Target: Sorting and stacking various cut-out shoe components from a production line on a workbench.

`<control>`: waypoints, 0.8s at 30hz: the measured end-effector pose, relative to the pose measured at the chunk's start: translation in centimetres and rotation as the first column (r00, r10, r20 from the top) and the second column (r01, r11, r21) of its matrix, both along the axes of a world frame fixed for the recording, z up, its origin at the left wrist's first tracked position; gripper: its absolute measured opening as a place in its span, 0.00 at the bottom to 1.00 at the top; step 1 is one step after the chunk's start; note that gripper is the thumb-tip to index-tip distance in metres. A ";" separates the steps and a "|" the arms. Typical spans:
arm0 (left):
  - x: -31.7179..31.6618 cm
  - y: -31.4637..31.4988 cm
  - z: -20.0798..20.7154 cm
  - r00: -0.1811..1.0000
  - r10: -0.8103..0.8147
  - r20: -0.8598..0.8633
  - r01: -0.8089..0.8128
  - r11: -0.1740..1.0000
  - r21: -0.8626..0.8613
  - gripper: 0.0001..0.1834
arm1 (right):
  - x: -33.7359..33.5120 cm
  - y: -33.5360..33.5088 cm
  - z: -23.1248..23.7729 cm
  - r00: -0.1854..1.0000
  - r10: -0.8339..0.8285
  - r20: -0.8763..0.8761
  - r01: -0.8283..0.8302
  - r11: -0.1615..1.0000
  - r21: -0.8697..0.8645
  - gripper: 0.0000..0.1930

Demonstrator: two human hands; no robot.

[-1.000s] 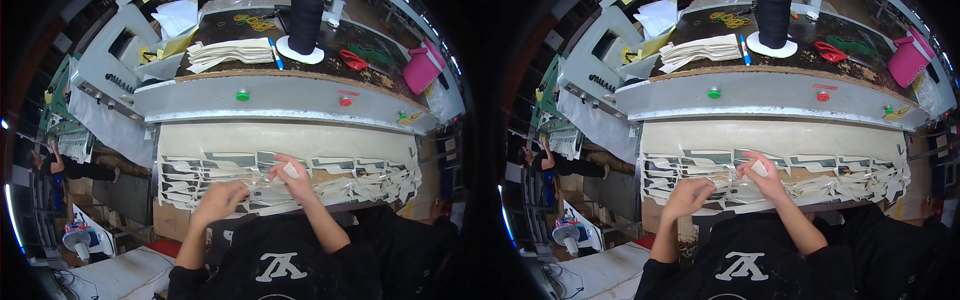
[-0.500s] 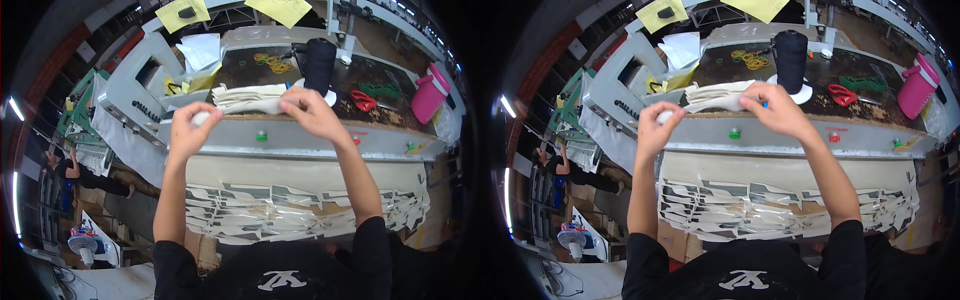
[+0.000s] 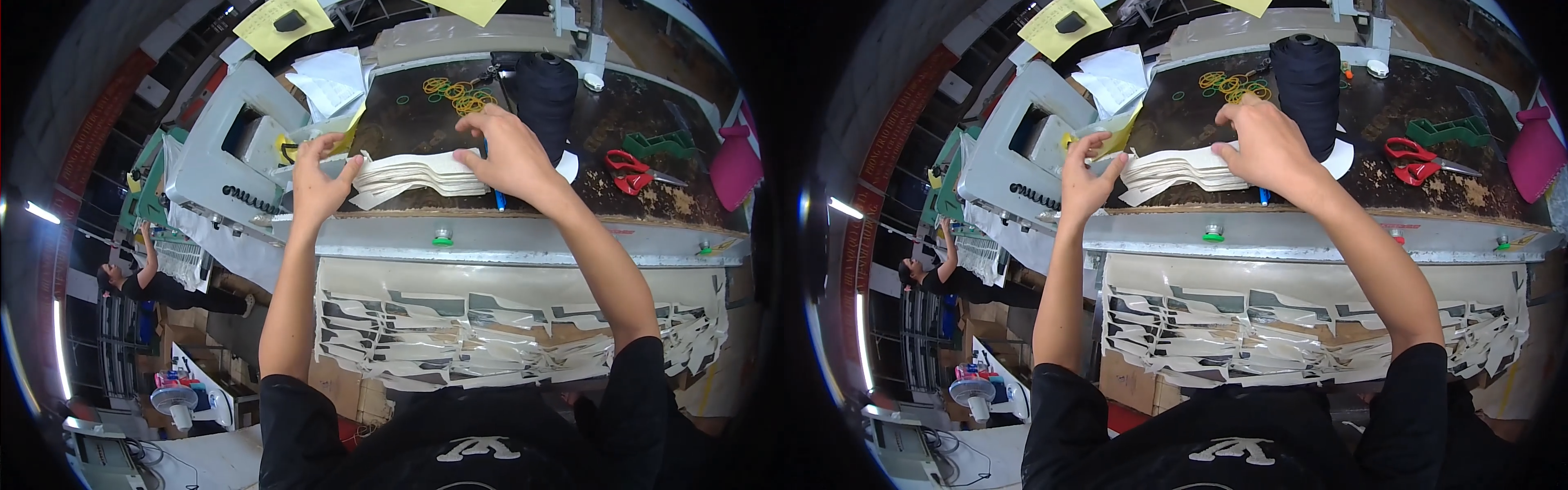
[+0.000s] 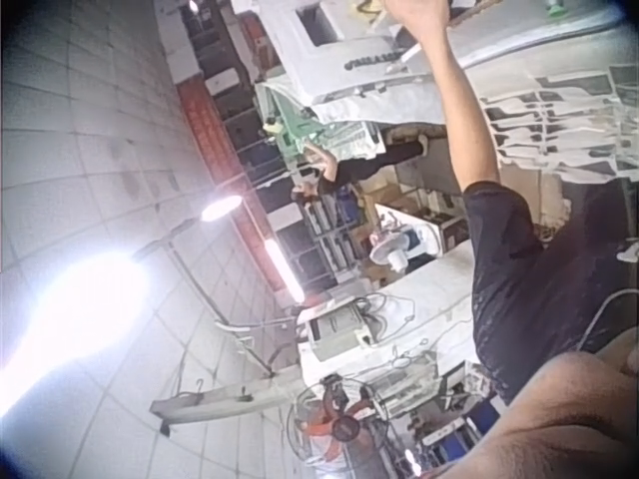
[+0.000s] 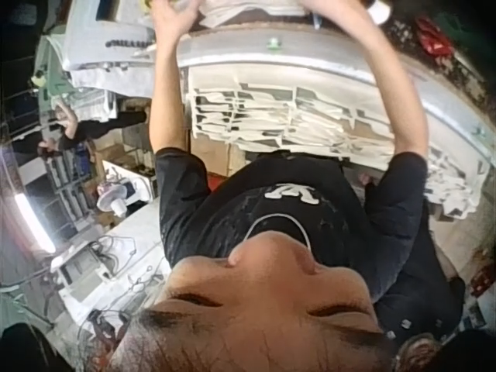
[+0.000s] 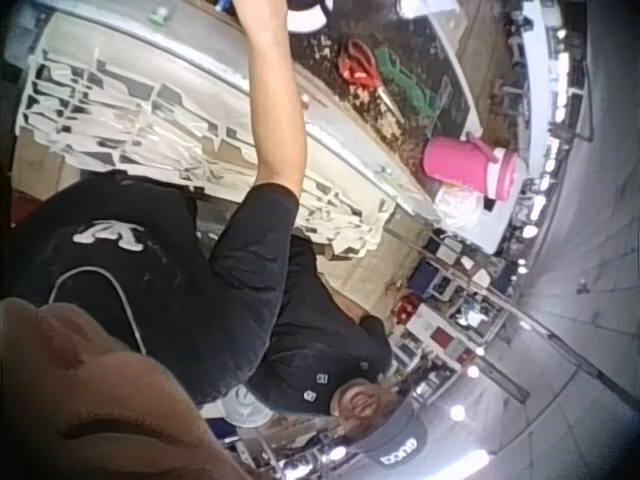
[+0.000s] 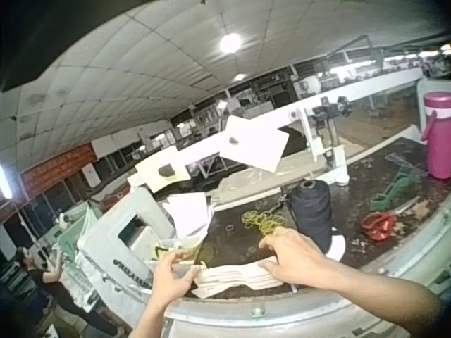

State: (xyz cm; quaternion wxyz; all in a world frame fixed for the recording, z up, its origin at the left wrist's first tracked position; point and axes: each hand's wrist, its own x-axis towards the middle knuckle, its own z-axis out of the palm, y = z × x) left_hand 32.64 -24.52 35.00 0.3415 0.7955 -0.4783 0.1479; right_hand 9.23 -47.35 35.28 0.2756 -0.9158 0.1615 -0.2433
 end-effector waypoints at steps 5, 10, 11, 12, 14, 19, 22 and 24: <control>-2.0 -1.0 3.0 0.928 -0.352 0.126 0.333 0.931 0.152 0.26 | -0.6 0.8 0.2 0.940 0.245 0.237 -0.170 0.940 -0.295 0.31; 0.0 -3.1 1.1 0.789 -0.558 -0.257 0.609 0.765 0.210 0.23 | 1.8 0.9 1.4 0.891 0.421 -0.170 -0.443 0.888 -0.123 0.29; 0.1 -3.1 1.0 0.771 -0.520 -0.368 0.613 0.762 0.209 0.22 | 1.7 0.7 1.0 0.891 0.424 -0.161 -0.446 0.882 -0.153 0.28; 0.2 -3.4 0.8 0.763 -0.562 -0.319 0.632 0.753 0.185 0.21 | 1.5 0.2 0.8 0.886 0.442 -0.139 -0.460 0.873 -0.160 0.25; 0.3 -3.4 0.9 0.763 -0.641 -0.080 0.645 0.749 0.154 0.22 | 0.6 0.3 0.6 0.914 0.394 -0.094 -0.405 0.886 -0.226 0.28; -4.3 5.0 -2.0 0.930 -0.337 0.146 0.356 0.924 -0.138 0.23 | -6.6 6.9 -2.4 0.924 0.268 0.272 -0.183 0.936 -0.300 0.26; -13.1 11.3 -13.1 0.864 -0.393 -0.315 0.430 0.902 0.052 0.12 | -15.2 11.1 -11.9 0.898 0.159 0.409 -0.206 0.976 0.073 0.14; -17.8 14.7 -20.1 0.792 -0.379 -0.478 0.536 0.808 0.247 0.11 | -19.4 13.9 -17.9 0.997 -0.065 -0.033 0.073 0.919 0.388 0.16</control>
